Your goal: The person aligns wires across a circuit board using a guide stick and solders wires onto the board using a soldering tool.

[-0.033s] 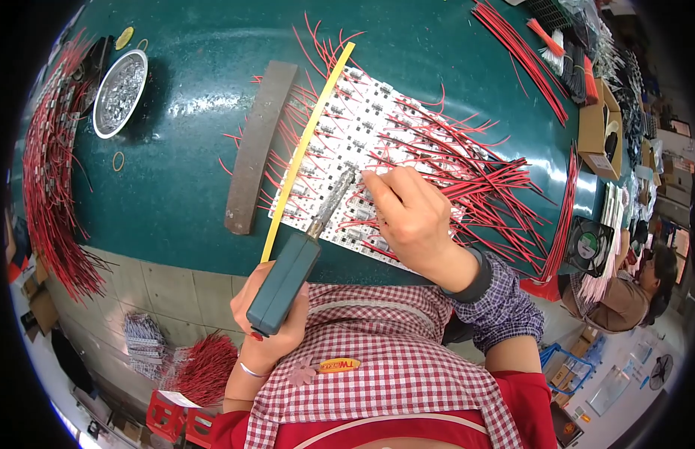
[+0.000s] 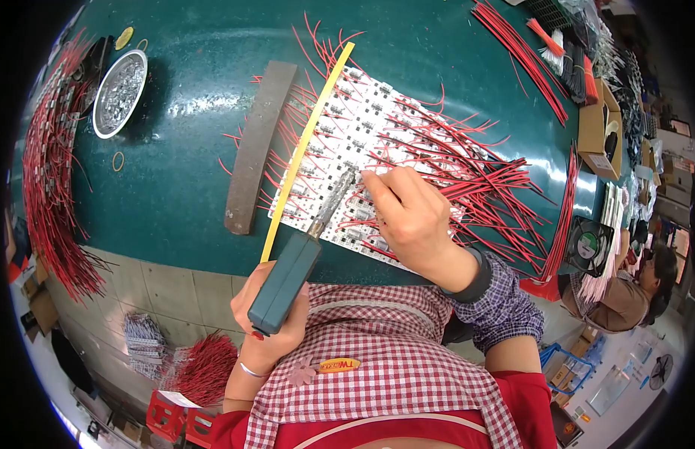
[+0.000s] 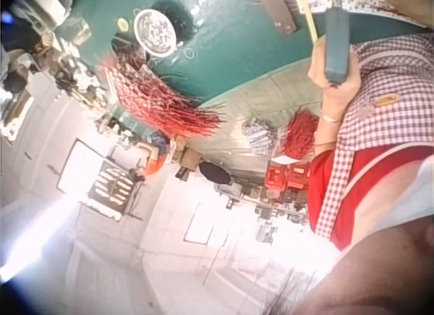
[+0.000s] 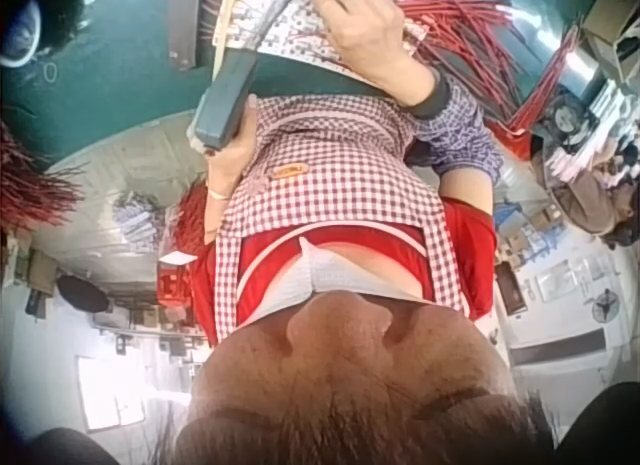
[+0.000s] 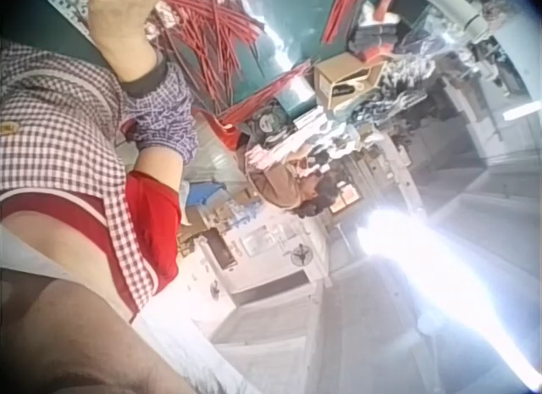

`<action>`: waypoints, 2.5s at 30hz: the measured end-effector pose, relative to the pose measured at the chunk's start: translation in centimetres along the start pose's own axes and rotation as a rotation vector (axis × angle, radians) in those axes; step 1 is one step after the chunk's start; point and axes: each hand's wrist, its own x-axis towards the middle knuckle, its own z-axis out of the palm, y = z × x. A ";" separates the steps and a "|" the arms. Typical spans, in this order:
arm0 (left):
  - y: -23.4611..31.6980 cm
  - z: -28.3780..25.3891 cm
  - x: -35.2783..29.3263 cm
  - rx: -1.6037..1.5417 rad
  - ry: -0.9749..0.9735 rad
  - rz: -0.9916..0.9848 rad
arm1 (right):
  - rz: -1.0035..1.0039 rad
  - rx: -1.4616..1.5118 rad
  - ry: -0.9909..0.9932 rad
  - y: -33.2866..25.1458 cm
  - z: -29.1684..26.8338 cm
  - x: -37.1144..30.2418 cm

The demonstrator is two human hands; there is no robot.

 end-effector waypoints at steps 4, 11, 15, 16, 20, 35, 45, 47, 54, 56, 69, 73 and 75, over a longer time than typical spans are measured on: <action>0.3 0.0 0.5 0.021 0.037 0.093 | -0.016 -0.012 0.004 -0.1 0.0 0.2; 0.7 0.1 1.0 -0.027 0.024 0.063 | -0.039 -0.034 0.019 0.0 0.2 0.2; 0.0 -0.1 0.3 0.023 0.009 0.082 | -0.038 -0.037 0.013 -0.1 0.0 0.2; -0.3 -0.1 -0.2 0.001 0.011 0.049 | -0.036 -0.033 0.006 -0.1 0.0 0.2; -1.1 -0.1 -1.1 -0.022 0.001 -0.016 | -0.038 -0.035 0.005 -0.2 -0.1 0.3; 0.1 -0.3 -0.2 0.035 -0.028 0.101 | -0.067 -0.063 -0.036 0.3 0.0 -0.2; -0.2 0.1 -0.4 0.017 -0.029 0.119 | -0.109 -0.091 -0.039 -0.1 0.1 0.1; -0.2 -0.1 -0.4 0.007 -0.032 0.096 | -0.113 -0.084 -0.038 0.0 0.2 0.1; -1.4 -1.2 -3.0 0.057 0.060 0.086 | -0.109 -0.053 -0.040 0.0 0.1 -0.1; -0.9 -2.1 -3.2 0.068 0.136 0.057 | -0.105 -0.060 -0.043 0.0 0.2 -0.3; -1.6 -29.5 -7.0 0.591 1.011 0.373 | -0.024 0.145 0.299 3.3 -4.9 -1.3; -2.5 -29.3 -7.5 0.328 0.848 0.434 | 0.016 -0.104 0.260 1.2 -9.4 0.3; -3.6 -29.2 -7.6 0.184 0.760 0.465 | 0.032 -0.139 0.168 0.0 -9.4 0.4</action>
